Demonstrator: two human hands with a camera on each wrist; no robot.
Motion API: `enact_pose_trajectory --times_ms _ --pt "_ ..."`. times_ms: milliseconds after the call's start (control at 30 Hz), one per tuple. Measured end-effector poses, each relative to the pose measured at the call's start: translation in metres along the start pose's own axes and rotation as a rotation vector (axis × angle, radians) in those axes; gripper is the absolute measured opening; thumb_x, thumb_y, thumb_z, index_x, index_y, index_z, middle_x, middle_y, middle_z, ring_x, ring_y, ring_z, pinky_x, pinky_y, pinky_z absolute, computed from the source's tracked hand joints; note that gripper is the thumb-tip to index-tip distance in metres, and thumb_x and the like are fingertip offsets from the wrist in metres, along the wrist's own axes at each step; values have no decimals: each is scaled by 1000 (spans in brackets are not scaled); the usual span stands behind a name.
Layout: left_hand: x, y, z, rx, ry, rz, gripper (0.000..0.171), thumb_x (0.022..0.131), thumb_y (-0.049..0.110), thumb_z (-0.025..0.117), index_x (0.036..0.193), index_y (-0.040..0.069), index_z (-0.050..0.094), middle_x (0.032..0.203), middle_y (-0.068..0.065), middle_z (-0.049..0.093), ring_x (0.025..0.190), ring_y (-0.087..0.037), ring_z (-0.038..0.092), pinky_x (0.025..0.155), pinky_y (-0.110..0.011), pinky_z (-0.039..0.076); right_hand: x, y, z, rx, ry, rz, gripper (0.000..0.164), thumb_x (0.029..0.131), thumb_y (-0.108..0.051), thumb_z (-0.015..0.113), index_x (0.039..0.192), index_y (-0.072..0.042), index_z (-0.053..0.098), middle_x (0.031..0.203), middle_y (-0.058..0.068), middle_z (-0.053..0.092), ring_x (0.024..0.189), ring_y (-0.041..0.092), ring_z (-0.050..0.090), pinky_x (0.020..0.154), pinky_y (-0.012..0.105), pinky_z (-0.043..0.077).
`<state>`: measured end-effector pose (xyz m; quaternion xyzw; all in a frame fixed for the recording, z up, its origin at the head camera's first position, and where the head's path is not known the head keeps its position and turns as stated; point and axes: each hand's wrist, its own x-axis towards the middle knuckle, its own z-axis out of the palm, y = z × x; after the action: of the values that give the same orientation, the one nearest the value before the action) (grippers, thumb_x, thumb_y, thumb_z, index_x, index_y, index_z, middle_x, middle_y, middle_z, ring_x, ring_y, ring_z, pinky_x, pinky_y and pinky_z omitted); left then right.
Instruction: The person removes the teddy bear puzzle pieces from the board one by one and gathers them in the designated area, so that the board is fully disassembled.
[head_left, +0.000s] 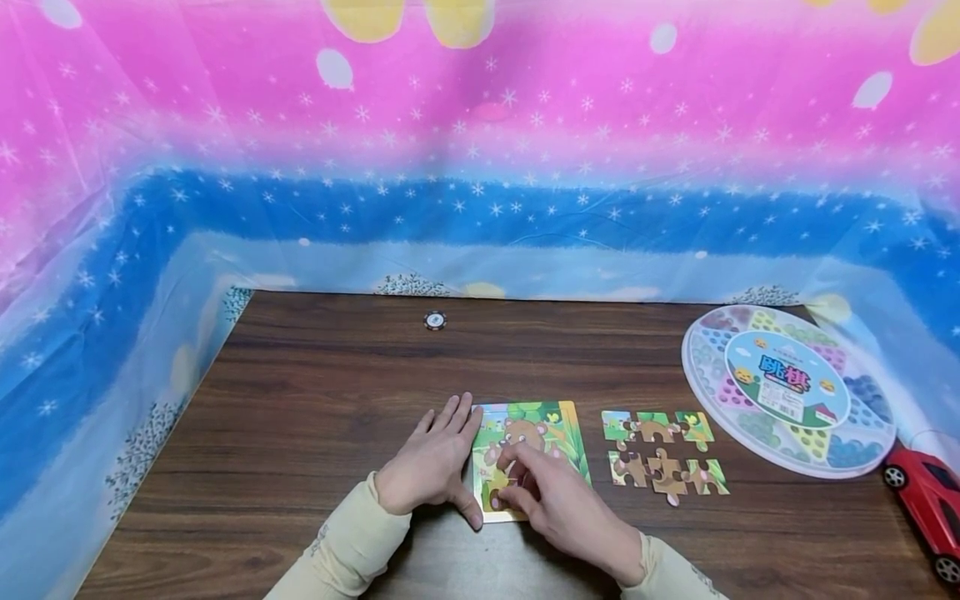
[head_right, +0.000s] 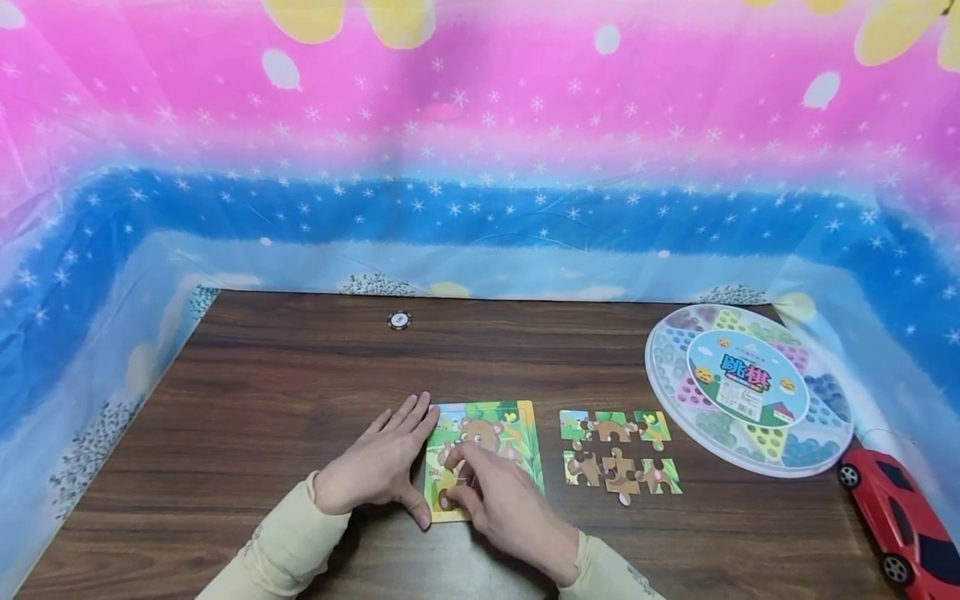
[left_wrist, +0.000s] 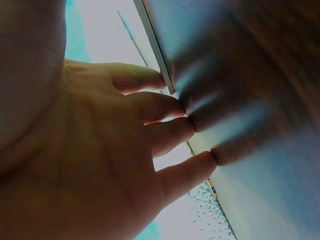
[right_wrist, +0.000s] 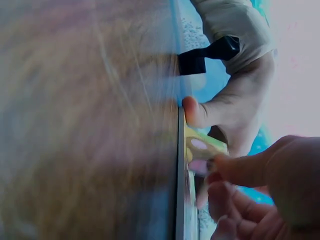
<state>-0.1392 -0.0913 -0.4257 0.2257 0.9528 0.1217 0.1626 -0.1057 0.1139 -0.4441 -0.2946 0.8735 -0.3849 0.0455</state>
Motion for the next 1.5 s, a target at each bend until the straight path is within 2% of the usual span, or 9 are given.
enact_pose_trajectory --times_ms 133,300,433,567,700,867,1033,1167,1500 --pt "1 1 0 -2 -19 -3 142 45 63 88 154 2 21 160 -20 8 148 -33 8 114 -54 18 -4 0 -10 65 28 -13 22 89 -11 70 105 -21 58 74 -11 64 61 2 59 56 21 47" --pt "1 0 0 -27 -14 13 141 46 60 89 154 1 20 160 -20 7 148 -33 7 115 -54 16 -20 11 -33 54 95 14 25 87 -9 71 107 -20 61 75 -11 65 62 6 61 52 22 49" --pt "-2 -2 1 -56 -10 34 141 49 60 88 154 -1 18 160 -22 5 148 -34 5 115 -55 14 -39 25 -60 -20 162 113 27 84 -8 74 105 -20 63 74 -13 63 60 4 58 49 23 47" --pt "-3 -4 0 -71 -37 35 140 53 65 84 155 0 14 160 -21 1 148 -35 2 115 -57 11 -57 36 -85 -107 236 227 22 79 -9 80 93 -20 66 71 -14 61 58 2 52 48 23 44" --pt "-3 -4 0 -82 -63 16 139 55 69 81 156 2 11 161 -20 -2 148 -34 -1 115 -57 8 -70 43 -98 -108 184 363 14 79 -14 80 83 -21 69 67 -14 61 56 2 51 48 23 43" --pt "-1 -2 2 -80 -51 9 140 53 66 83 155 1 12 161 -20 0 148 -34 0 115 -57 9 -78 49 -100 -81 68 416 9 82 -16 78 82 -19 69 71 -14 65 59 2 55 52 23 45" --pt "0 -1 3 -56 -37 11 140 52 65 84 155 1 15 161 -20 3 148 -34 3 115 -56 12 -83 54 -97 -186 22 395 12 81 -20 78 81 -22 66 67 -18 61 59 -2 53 56 23 44" --pt "1 -1 3 -51 -28 13 140 51 64 85 155 1 16 161 -20 3 148 -34 4 115 -56 13 -84 56 -96 -261 10 403 14 80 -25 79 80 -26 65 63 -20 57 57 -3 50 56 23 42" --pt "1 -2 2 -55 -19 20 140 50 62 86 155 1 17 160 -21 5 148 -35 5 115 -56 14 -84 59 -91 -329 35 382 20 79 -21 80 78 -26 61 59 -20 52 53 -3 44 54 23 38"
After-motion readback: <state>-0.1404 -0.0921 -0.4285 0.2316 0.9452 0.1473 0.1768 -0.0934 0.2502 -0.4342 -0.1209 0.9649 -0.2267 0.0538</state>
